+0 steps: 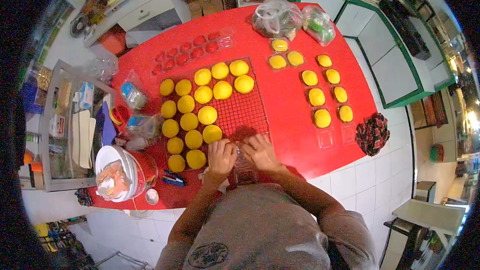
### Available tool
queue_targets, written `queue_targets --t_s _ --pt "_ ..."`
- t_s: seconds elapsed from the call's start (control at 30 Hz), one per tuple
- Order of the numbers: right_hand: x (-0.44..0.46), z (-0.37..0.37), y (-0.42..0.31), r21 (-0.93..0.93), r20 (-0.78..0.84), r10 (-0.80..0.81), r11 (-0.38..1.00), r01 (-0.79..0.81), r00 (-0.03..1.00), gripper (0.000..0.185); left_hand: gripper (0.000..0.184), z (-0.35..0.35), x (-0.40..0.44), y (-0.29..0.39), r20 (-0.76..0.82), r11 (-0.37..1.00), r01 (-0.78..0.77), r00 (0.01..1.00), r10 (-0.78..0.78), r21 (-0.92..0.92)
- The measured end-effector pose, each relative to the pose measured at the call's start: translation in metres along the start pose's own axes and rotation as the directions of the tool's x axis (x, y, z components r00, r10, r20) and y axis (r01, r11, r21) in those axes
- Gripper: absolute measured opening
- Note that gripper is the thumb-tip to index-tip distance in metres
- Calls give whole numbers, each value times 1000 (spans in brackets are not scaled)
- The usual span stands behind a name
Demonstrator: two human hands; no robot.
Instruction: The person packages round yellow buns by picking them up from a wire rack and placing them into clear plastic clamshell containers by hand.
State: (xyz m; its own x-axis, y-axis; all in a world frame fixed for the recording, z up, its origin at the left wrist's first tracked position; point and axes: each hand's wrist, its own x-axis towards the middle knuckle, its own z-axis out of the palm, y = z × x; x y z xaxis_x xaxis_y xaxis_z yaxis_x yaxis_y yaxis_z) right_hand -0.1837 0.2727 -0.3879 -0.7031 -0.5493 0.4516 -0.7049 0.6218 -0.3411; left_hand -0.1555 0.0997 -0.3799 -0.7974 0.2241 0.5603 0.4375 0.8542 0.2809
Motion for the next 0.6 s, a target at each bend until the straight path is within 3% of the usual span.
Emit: queue_targets --t_s 0.43,0.6 --pt "-8 -8 -15 -100 -116 -182 980 171 977 34 17 -18 -13 10 -9 999 3 1000 -2 52" --pt "-12 -4 -8 -107 -84 -234 968 225 969 37 15 -21 -12 13 30 998 69 997 -69 10"
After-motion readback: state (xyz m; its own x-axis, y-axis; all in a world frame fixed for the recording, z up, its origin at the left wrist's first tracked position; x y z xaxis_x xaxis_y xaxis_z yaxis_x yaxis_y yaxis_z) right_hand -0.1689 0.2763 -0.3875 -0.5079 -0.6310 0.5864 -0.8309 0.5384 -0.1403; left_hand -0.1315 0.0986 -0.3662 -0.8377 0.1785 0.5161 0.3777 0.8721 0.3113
